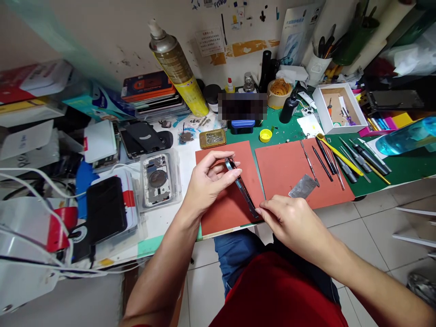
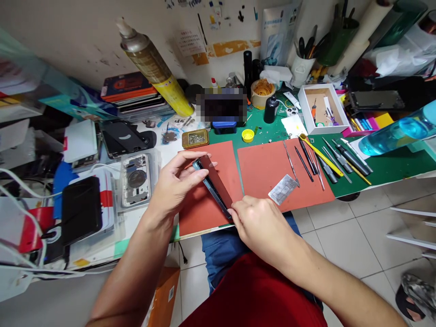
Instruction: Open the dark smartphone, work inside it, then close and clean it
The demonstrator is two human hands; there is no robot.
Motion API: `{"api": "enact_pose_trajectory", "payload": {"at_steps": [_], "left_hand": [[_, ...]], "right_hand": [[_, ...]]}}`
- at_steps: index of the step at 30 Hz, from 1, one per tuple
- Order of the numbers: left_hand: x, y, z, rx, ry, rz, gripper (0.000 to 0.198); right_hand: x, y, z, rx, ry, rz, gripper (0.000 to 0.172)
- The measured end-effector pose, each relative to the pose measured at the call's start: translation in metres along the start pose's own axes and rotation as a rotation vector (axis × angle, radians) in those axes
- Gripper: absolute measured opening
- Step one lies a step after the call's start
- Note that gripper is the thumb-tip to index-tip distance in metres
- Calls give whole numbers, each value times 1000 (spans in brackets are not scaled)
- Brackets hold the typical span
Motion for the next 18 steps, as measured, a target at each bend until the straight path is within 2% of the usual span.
{"api": "enact_pose_trajectory", "payload": {"at_steps": [7, 18], "left_hand": [[-5, 2, -6, -9, -47, 22, 50], [-15, 1, -14, -28, -77, -5, 46]], "right_hand": [[-5, -5, 0, -89, -47, -43, 19], [-10, -7, -6, -137, -70, -25, 25]]}}
Point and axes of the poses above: each hand's wrist, its own z-axis towards the middle knuckle, its own x-axis out of the back of the hand, y = z × x, the point moved 5 cm from there along z, towards the middle knuckle, and after that the axes turned 11 degrees about x, right-handed, at the moved point
